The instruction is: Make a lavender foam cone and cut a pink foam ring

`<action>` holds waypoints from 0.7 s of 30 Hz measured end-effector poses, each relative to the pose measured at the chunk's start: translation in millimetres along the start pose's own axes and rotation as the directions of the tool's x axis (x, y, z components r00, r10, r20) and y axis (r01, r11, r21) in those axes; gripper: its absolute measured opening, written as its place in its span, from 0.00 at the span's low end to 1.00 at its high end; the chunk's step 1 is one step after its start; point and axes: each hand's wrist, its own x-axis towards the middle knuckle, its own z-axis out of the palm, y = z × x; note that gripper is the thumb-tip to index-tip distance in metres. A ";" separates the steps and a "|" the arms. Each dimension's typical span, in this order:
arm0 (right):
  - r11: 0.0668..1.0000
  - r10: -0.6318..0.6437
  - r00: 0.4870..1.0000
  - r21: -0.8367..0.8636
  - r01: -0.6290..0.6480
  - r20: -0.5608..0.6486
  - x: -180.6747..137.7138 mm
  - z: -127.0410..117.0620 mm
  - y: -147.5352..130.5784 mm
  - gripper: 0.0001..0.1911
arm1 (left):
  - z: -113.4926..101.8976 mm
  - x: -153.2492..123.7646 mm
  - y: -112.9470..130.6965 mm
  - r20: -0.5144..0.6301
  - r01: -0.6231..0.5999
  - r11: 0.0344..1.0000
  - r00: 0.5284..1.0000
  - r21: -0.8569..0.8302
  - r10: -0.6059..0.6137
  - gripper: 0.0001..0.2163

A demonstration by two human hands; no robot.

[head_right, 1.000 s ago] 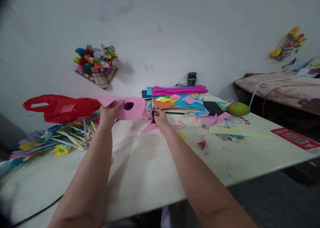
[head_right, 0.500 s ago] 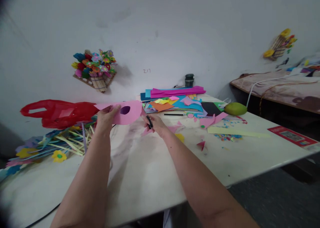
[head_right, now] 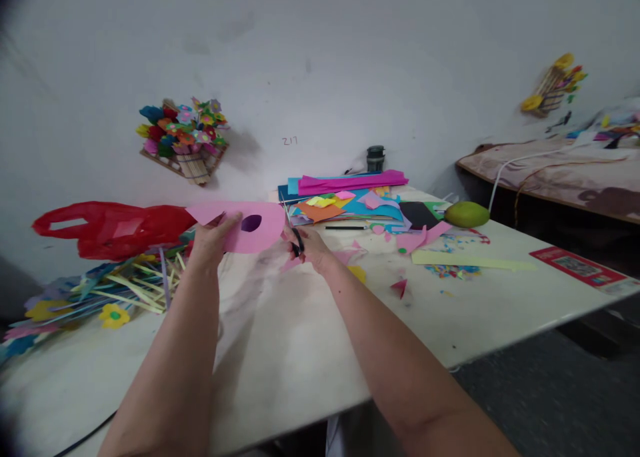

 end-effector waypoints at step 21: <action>1.000 0.005 1.000 -0.013 -0.006 -0.017 -0.8 0.8 -1.2 0.18 | -0.5 -1.2 1.8 -0.018 -0.009 1.000 1.000 0.016 0.010 0.17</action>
